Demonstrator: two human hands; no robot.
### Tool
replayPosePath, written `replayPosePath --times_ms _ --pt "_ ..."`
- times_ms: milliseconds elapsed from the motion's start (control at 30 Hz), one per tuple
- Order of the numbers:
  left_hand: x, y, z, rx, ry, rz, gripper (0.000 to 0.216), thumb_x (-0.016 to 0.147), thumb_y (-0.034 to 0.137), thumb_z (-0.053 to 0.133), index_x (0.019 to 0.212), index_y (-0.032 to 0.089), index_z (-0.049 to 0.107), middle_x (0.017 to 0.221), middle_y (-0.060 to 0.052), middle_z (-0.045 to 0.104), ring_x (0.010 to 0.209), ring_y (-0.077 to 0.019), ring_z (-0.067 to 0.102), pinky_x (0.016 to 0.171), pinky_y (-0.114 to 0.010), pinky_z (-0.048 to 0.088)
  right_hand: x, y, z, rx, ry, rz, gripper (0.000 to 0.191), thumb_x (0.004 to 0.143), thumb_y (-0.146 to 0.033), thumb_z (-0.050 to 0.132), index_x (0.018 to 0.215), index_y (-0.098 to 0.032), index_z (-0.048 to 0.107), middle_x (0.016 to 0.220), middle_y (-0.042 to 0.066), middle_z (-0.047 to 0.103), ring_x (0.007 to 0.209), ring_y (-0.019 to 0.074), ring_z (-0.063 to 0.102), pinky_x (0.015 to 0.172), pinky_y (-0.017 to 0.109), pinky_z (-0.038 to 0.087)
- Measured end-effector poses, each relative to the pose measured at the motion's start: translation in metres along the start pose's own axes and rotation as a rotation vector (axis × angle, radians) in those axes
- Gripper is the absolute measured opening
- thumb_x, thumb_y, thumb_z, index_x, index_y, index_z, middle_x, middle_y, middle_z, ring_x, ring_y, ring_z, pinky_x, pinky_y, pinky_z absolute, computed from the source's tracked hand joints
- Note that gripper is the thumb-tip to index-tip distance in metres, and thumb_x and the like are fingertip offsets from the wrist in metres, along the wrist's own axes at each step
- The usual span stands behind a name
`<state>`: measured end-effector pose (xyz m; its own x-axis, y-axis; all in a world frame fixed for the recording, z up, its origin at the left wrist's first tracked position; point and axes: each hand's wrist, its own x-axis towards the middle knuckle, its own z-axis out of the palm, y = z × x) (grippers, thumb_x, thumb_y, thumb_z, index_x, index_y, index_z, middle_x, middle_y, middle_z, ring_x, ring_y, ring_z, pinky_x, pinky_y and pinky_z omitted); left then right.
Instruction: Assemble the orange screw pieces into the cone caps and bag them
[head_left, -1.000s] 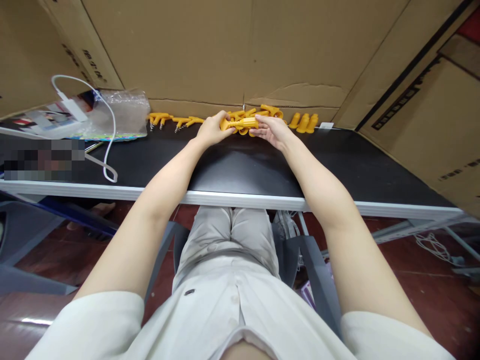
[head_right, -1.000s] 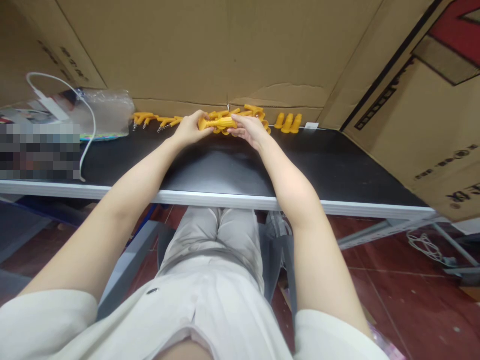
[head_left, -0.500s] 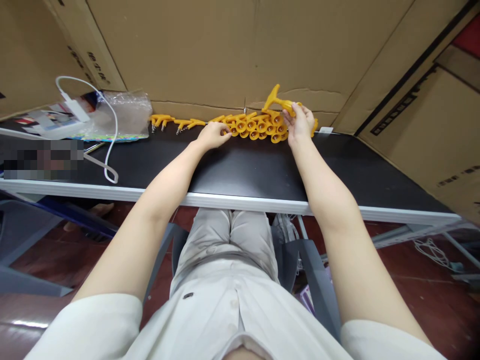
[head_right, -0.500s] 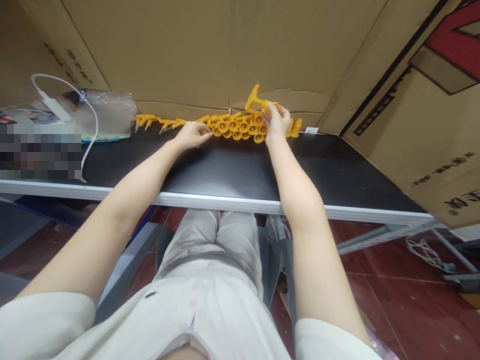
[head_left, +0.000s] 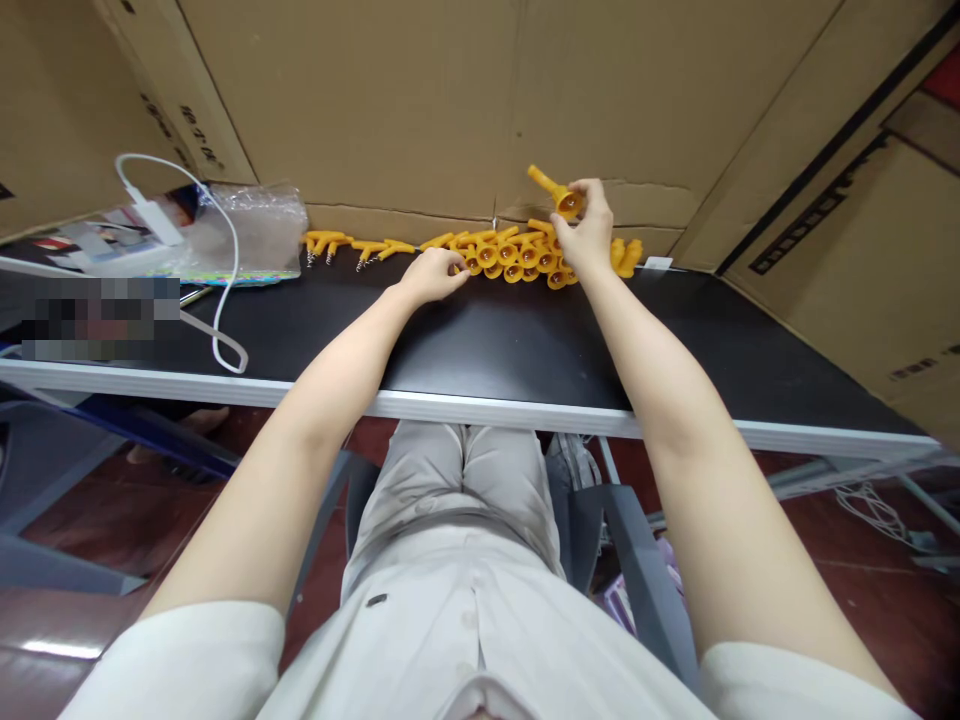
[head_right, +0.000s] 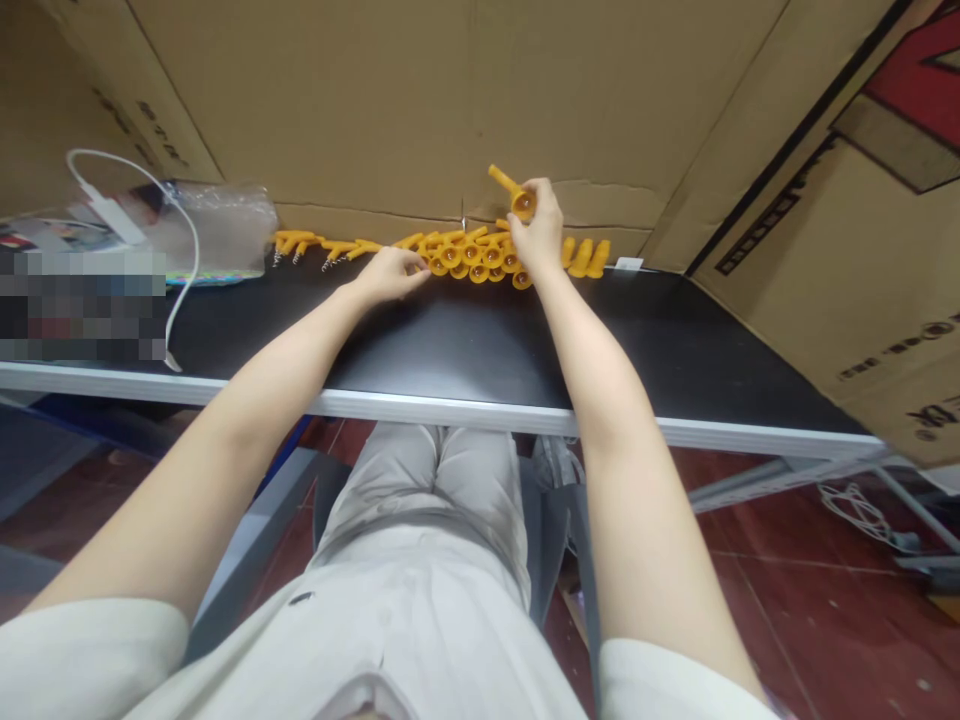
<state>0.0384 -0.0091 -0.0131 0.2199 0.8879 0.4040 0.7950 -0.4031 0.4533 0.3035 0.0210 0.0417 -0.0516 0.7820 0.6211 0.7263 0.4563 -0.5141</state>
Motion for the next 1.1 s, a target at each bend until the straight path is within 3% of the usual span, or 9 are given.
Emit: replayPosePath --times_ms 100,300,467,600,733,900,1100 --pt "0.000 0.000 0.000 0.011 0.001 -0.002 0.018 0.093 0.032 0.064 0.088 0.020 0.076 0.074 -0.005 0.071 0.099 -0.0331 0.080 0.102 -0.044 0.060 0.001 0.001 0.004 -0.123 -0.084 -0.064 0.037 0.105 -0.025 0.066 0.142 -0.028 0.065 0.155 0.014 0.068 0.148 0.0330 0.060 0.127 0.047 0.048" --pt "0.001 -0.002 0.001 0.008 0.007 0.007 0.019 0.092 0.034 0.064 0.088 0.021 0.077 0.075 -0.006 0.073 0.102 -0.0338 0.080 0.103 -0.045 0.060 0.003 0.006 0.016 -0.525 -0.336 -0.150 0.053 0.098 0.001 0.053 0.147 -0.008 0.069 0.155 0.024 0.069 0.145 0.0431 0.067 0.124 0.056 0.050" --pt "0.002 -0.004 0.002 -0.011 0.002 0.008 0.019 0.092 0.037 0.066 0.087 0.021 0.077 0.074 -0.006 0.072 0.104 -0.0342 0.079 0.108 -0.047 0.059 0.012 0.007 0.019 -0.547 -0.386 -0.157 0.059 0.095 0.004 0.060 0.152 -0.006 0.068 0.159 0.027 0.067 0.153 0.0428 0.062 0.133 0.064 0.039" --pt "0.002 -0.004 0.002 0.011 -0.004 0.010 0.020 0.092 0.035 0.065 0.088 0.021 0.078 0.073 -0.005 0.072 0.100 -0.0322 0.078 0.106 -0.045 0.060 0.024 0.010 0.004 -0.446 -0.455 -0.052 0.060 0.097 -0.011 0.080 0.155 -0.012 0.069 0.168 0.024 0.060 0.163 0.0417 0.051 0.141 0.068 0.020" --pt "0.001 -0.001 0.001 0.024 0.002 0.005 0.019 0.093 0.033 0.064 0.088 0.020 0.078 0.076 -0.007 0.073 0.103 -0.0342 0.079 0.106 -0.046 0.059 0.029 0.016 -0.023 -0.378 -0.390 0.078 0.065 0.110 -0.025 0.072 0.169 -0.002 0.056 0.174 0.028 0.052 0.168 0.0400 0.045 0.140 0.054 0.028" --pt "0.002 -0.002 0.001 0.002 -0.003 0.006 0.018 0.092 0.034 0.067 0.087 0.021 0.078 0.072 -0.006 0.072 0.109 -0.0356 0.079 0.109 -0.046 0.058 0.027 0.039 -0.044 -0.347 -0.288 0.255 0.057 0.117 -0.027 0.060 0.168 -0.001 0.058 0.172 0.027 0.054 0.166 0.0344 0.049 0.135 0.038 0.033" --pt "0.003 -0.003 0.004 -0.029 -0.010 -0.008 0.015 0.093 0.031 0.069 0.086 0.021 0.077 0.074 -0.005 0.073 0.101 -0.0334 0.080 0.111 -0.047 0.057 0.019 0.077 -0.044 -0.532 -0.281 0.371 0.065 0.110 -0.008 0.061 0.174 -0.007 0.051 0.181 0.029 0.039 0.171 0.0391 0.039 0.139 0.056 0.027"
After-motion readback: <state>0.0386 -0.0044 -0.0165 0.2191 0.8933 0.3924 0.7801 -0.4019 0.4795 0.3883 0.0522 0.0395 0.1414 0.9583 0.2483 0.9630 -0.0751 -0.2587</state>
